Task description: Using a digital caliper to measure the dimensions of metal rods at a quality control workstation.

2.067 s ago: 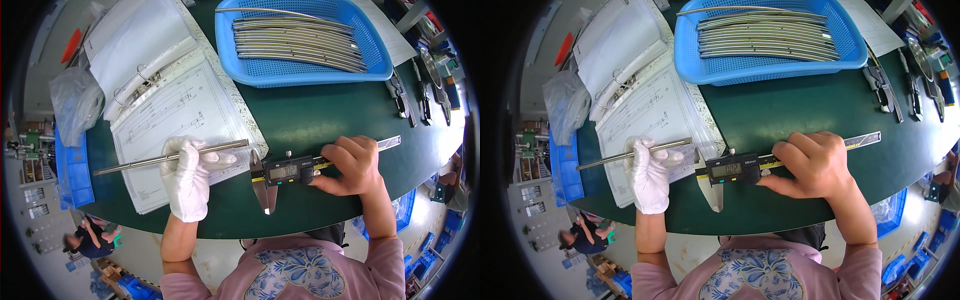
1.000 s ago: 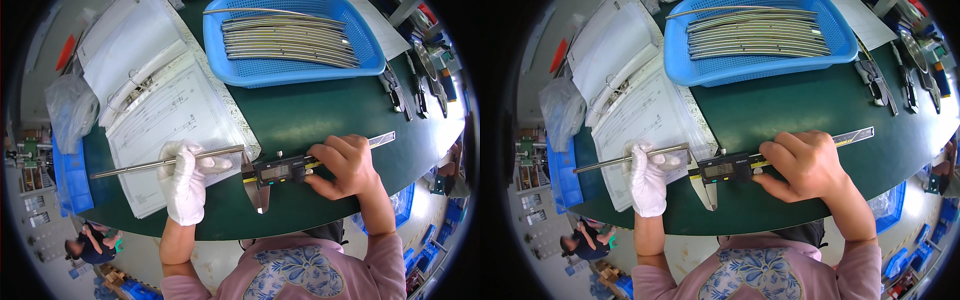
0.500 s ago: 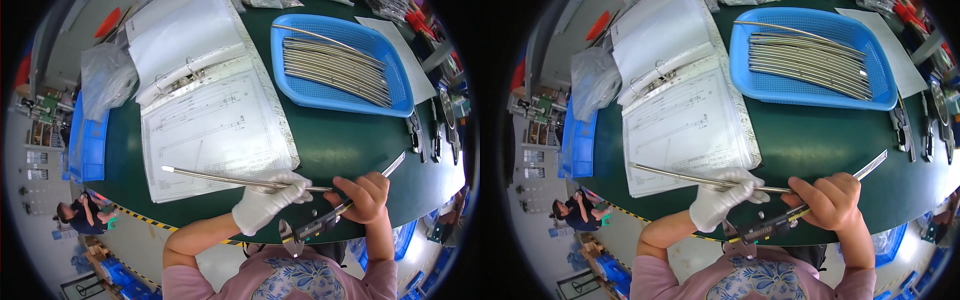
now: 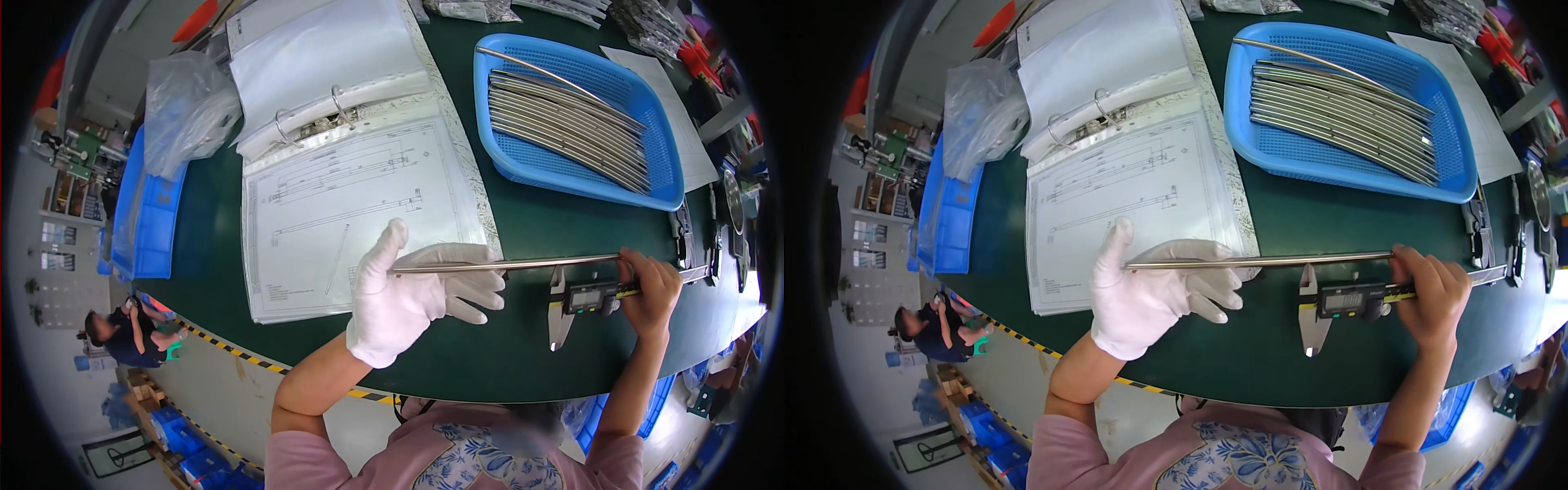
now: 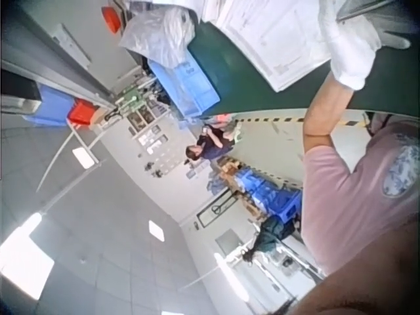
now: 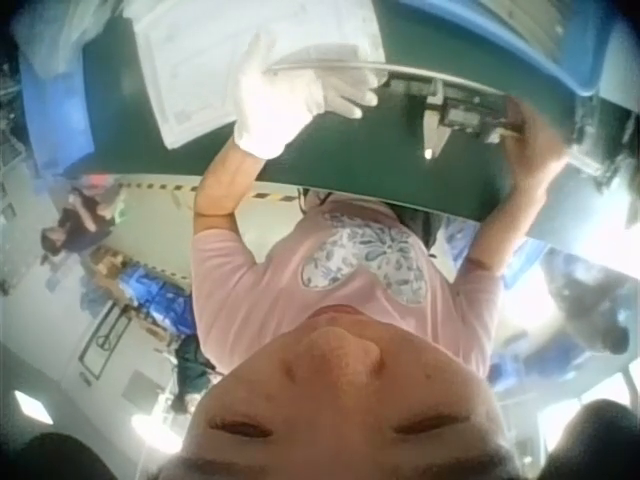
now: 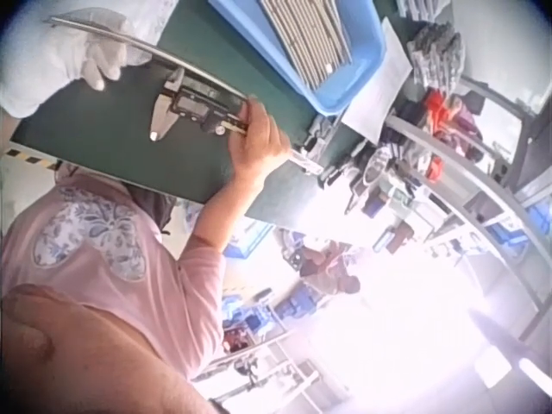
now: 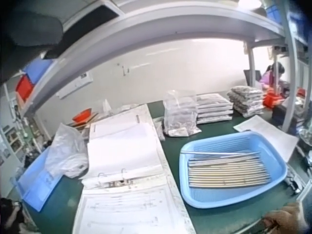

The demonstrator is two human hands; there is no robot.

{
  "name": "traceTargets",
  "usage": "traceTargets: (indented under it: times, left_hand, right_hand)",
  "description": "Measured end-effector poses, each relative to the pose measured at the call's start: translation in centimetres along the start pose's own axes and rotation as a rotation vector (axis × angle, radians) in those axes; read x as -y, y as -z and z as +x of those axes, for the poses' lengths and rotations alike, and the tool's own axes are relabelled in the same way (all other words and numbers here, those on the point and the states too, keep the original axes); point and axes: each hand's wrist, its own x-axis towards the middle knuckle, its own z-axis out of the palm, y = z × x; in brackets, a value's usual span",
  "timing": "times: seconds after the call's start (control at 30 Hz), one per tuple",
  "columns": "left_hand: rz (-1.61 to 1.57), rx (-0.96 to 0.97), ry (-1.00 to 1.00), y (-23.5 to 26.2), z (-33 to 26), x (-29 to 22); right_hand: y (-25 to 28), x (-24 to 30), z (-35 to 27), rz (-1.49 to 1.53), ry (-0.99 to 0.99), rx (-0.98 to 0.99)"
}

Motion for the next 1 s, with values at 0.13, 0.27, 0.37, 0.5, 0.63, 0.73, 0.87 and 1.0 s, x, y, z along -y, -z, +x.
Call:
traceTargets:
  times: [0.13, 0.27, 0.37, 0.5, 0.63, 0.73, 0.87, 1.0]
  left_hand:
    - [-0.010, -0.108, 0.046, 0.6, 0.5, 0.6]
    - [0.095, -0.195, 0.009, 1.3, 0.7, 0.8]
    - [0.129, -0.257, -0.003, 1.1, 0.7, 0.9]
    - [0.165, -0.276, -0.017, 1.0, 0.7, 1.3]
    - [0.213, -0.290, 0.045, 0.8, 0.6, 1.8]
    - [0.188, -0.264, 0.072, 0.7, 0.7, 2.0]
    - [0.151, -0.203, 0.138, 0.6, 1.0, 2.3]
    - [0.141, -0.158, 0.162, 0.4, 1.1, 2.2]
  right_hand:
    - [-0.1, -0.2, 0.1, 0.065, -0.038, 0.036]
    - [0.0, 0.3, 0.1, 0.047, -0.057, 0.125]
    - [0.4, 0.6, 0.2, 0.077, -0.036, 0.140]
    - [0.7, 2.0, 0.6, 0.226, 0.041, 0.164]
    - [0.7, 4.1, 1.5, 0.378, 0.072, 0.220]
    - [0.3, 4.8, 1.3, 0.430, 0.103, 0.233]
    - [0.0, 5.4, 1.3, 0.436, 0.184, 0.234]
    - [-0.1, 5.9, 1.5, 0.390, 0.193, 0.245]
